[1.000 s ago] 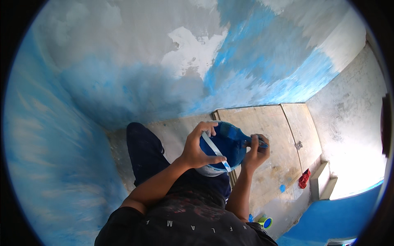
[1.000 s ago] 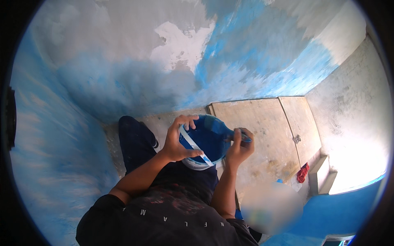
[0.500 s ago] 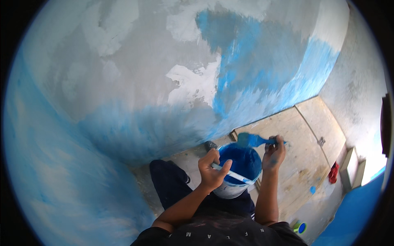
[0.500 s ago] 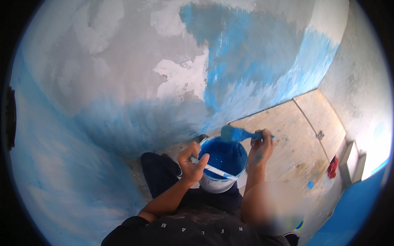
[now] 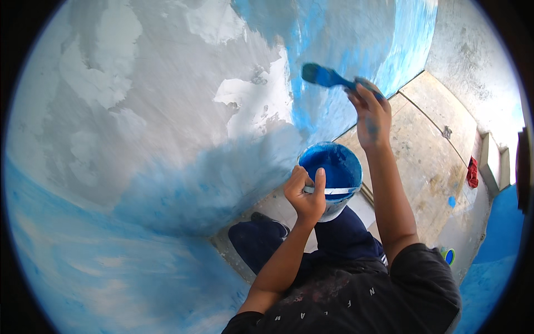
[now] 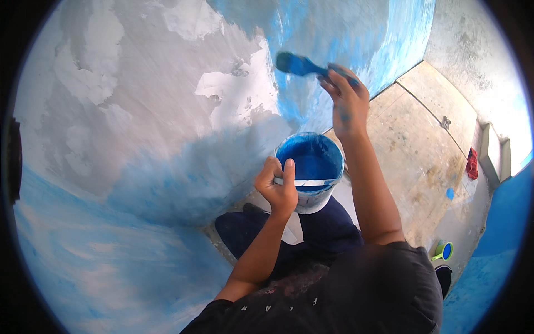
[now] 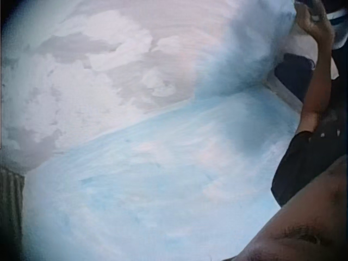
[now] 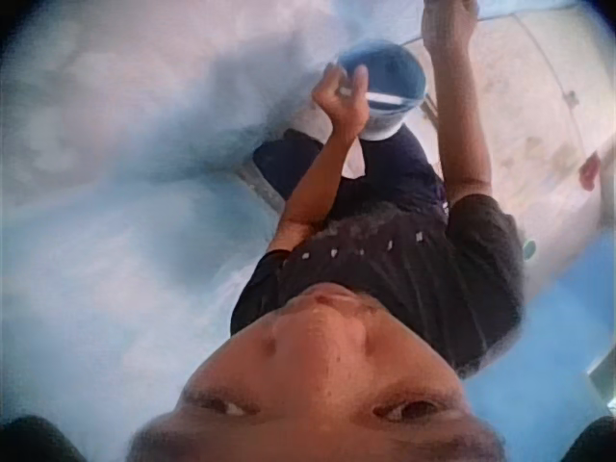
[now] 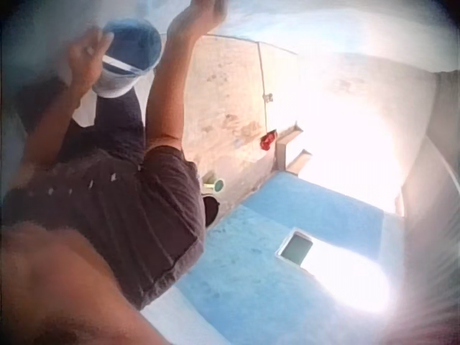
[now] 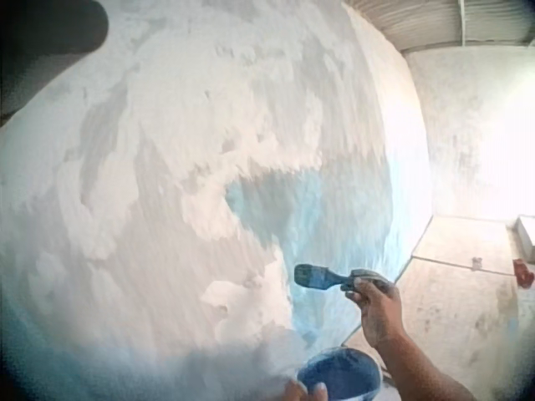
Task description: The person paints a concrete wall with blue paint using a brush, frequently dipping the brush into a bucket of paint.
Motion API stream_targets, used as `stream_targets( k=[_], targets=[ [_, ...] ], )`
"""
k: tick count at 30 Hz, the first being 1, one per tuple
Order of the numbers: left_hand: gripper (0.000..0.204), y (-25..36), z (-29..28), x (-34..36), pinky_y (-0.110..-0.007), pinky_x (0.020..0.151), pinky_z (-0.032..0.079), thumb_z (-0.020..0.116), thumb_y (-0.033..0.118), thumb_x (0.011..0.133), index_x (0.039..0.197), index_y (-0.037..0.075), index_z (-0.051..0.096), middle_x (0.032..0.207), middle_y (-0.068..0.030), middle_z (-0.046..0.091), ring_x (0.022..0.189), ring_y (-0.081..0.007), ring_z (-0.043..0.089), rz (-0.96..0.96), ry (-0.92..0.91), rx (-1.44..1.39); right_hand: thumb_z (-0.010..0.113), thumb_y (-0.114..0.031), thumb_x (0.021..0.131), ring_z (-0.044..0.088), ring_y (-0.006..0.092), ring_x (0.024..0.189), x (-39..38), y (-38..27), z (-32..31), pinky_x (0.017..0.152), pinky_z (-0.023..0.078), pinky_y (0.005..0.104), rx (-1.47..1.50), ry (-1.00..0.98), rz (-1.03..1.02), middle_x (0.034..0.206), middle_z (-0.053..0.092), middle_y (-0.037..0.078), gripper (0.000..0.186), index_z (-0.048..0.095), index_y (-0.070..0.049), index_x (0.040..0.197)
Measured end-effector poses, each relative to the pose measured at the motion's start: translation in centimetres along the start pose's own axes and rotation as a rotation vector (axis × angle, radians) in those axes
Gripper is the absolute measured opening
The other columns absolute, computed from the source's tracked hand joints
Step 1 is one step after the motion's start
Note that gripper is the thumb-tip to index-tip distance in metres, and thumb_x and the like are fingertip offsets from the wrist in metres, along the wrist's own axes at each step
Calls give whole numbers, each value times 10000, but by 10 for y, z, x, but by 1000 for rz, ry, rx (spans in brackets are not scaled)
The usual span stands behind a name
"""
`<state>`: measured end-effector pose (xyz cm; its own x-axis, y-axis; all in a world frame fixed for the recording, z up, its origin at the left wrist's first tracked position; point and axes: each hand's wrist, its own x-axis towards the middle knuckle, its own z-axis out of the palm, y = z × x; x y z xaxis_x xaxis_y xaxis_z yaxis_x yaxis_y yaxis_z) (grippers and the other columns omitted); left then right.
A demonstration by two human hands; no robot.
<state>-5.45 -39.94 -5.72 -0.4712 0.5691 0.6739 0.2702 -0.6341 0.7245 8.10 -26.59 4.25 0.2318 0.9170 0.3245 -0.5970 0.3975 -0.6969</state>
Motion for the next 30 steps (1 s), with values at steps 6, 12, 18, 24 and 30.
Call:
stream_targets(
  k=[6, 12, 18, 24, 30],
  targets=[
    [452, -6, -28, 6, -313, 578, 262, 736, 74, 909, 649, 47, 367, 632, -20, 354, 612, -106, 340, -37, 8, 43, 724, -35, 965, 727, 217, 985, 60, 27, 102, 904, 573, 320, -226, -396, -454, 1098, 736, 116, 207, 720, 37, 1158],
    [437, -27, -56, 4, -307, 586, 263, 715, 62, 918, 665, 45, 359, 650, -6, 344, 625, -95, 334, -71, 39, 92, 776, -42, 910, 713, 191, 862, 97, 45, 139, 796, 555, 302, -538, -438, -914, 1008, 741, 99, 147, 757, -7, 1051],
    [402, -27, -60, 8, -311, 598, 262, 662, 30, 916, 674, 38, 341, 663, -1, 323, 639, -94, 317, -90, 27, 69, 776, -49, 894, 700, 248, 791, 85, 66, 104, 735, 558, 332, -757, -578, -780, 917, 712, 119, 102, 763, 19, 969],
    [389, -29, -45, 6, -320, 593, 249, 637, 30, 902, 683, 27, 316, 665, -16, 317, 632, -109, 322, -68, -13, 78, 728, -117, 977, 686, 175, 858, 96, 51, 122, 801, 544, 306, -303, -459, -587, 960, 718, 128, 167, 750, 37, 1037],
    [363, -18, -28, 1, -325, 591, 248, 633, 22, 881, 693, 20, 323, 665, -35, 305, 639, -120, 326, -51, -80, 139, 723, -121, 942, 673, 213, 807, 78, 92, 83, 742, 527, 369, -670, -438, -377, 893, 707, 143, 168, 769, 28, 1006]
  ],
)
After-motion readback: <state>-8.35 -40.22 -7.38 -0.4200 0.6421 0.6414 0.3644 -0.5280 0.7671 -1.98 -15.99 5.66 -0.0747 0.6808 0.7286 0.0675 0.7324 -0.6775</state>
